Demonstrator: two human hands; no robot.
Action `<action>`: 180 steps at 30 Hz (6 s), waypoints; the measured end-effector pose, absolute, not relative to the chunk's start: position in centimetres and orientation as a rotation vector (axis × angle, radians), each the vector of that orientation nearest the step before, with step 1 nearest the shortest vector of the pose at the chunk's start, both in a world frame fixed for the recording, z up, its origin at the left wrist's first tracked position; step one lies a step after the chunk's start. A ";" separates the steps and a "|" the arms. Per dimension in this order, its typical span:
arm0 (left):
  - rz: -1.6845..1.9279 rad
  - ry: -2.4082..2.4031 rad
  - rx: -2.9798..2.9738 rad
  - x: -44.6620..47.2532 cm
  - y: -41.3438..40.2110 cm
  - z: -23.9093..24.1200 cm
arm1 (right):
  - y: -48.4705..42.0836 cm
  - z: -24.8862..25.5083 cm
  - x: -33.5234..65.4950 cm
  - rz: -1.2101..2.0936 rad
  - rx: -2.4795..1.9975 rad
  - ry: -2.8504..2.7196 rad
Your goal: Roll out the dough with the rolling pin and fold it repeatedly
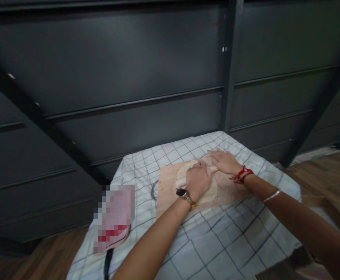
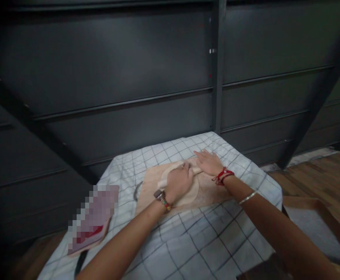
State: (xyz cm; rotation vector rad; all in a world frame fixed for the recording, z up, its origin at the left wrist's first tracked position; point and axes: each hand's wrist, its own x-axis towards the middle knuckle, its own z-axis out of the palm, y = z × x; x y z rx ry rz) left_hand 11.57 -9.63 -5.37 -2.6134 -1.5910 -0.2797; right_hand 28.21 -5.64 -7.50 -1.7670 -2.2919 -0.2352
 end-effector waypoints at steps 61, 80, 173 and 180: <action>-0.101 -1.315 -2.853 -1.3 -7.3 -5.3 | -19.7 -8.4 18.2 -0.010 -1.059 -2.469; -0.300 -1.443 -2.824 0.2 -6.4 -3.6 | -17.0 -5.0 20.3 0.371 -1.034 -2.327; -0.266 -1.460 -2.735 4.1 -8.5 -4.9 | -9.0 -9.0 26.2 0.032 -1.521 -2.411; -0.175 -1.414 -2.812 4.1 -9.0 -5.2 | -10.9 -9.2 26.0 -0.095 -1.528 -2.404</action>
